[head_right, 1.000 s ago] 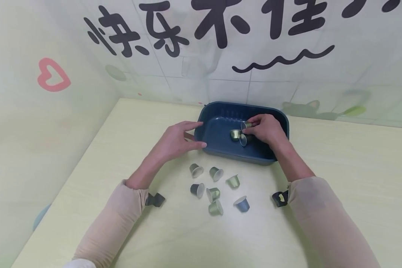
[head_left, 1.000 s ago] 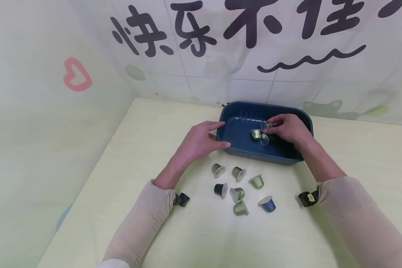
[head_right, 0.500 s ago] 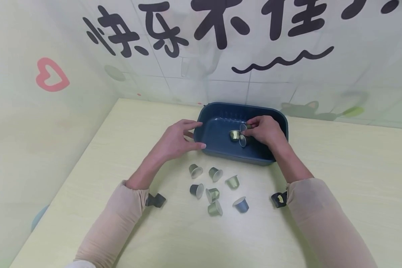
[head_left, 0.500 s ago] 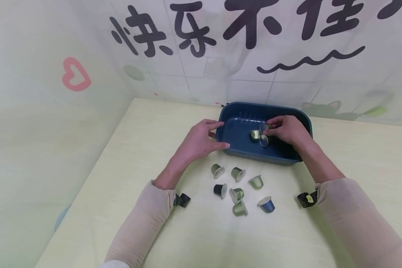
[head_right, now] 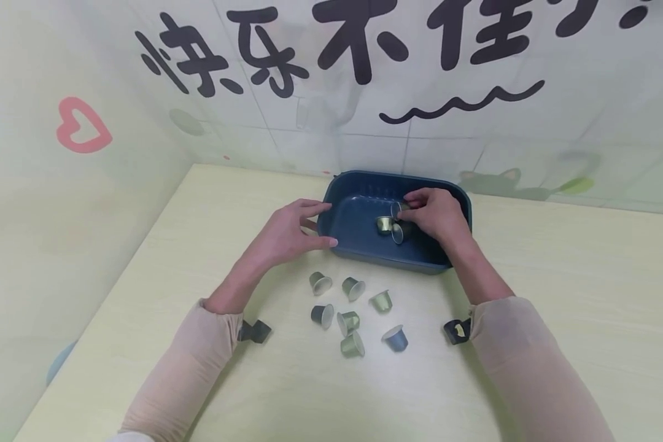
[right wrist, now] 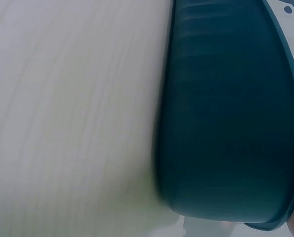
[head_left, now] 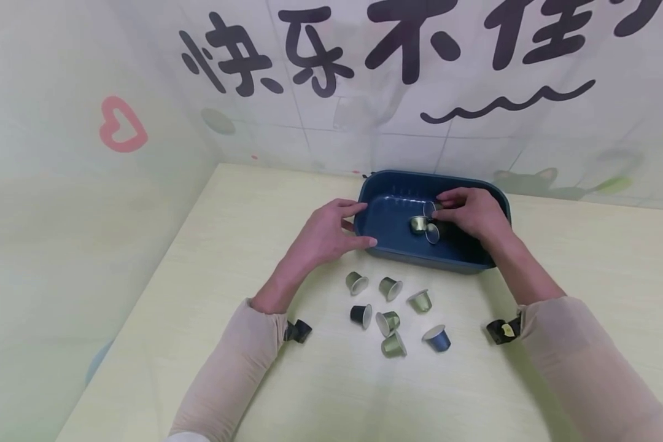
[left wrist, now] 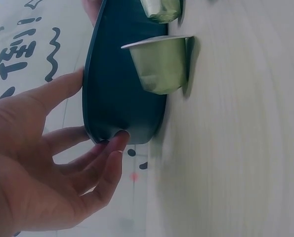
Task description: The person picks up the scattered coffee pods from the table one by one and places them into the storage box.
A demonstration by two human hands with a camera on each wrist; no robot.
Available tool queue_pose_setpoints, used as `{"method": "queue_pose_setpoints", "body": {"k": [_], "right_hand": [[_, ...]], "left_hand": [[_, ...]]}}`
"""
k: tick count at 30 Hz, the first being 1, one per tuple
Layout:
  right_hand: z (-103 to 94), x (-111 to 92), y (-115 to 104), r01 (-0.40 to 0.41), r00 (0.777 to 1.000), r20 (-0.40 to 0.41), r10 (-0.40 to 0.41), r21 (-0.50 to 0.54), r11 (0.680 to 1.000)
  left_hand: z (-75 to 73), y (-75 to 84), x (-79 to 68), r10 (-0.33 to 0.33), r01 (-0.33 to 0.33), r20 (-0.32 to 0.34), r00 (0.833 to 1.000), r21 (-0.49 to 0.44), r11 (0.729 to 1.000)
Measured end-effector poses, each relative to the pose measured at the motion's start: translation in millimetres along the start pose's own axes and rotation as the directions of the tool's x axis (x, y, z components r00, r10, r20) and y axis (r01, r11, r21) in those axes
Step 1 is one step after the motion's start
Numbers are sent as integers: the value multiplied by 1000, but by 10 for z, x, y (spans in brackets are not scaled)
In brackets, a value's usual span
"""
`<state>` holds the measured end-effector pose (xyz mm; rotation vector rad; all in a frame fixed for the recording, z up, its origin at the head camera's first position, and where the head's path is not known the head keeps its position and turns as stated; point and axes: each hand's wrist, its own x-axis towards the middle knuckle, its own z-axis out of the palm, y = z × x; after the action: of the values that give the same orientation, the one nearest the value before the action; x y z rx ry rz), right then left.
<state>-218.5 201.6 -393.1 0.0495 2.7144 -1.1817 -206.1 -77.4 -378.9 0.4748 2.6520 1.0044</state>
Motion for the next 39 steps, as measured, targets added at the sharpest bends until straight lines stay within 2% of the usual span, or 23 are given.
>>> {"method": "queue_pose_setpoints", "body": {"k": [9,17,27,33,39], "right_hand": [[-20,-48,4,6,998,-62,-3,47,999],[-58,-142,-7,58,994,-99,-50,81,995],[-116,-310,-2,95,993,-77,-89,83,992],[-138,-415,4,110,991,-90,-101,101,989],[-136,-471,-27,130,988,-100,-118,124,984]], "left_hand": [[4,-9,-3,-1,1,-6,1000,-11,1000],[7,-1,6,1,-1,-1,1000,1,1000],[10,14,-3,-8,8,4,1000,-10,1000],[41,5,-3,-5,5,2,1000,-16,1000],[13,-5,-11,-4,4,-13,1000,-7,1000]]}}
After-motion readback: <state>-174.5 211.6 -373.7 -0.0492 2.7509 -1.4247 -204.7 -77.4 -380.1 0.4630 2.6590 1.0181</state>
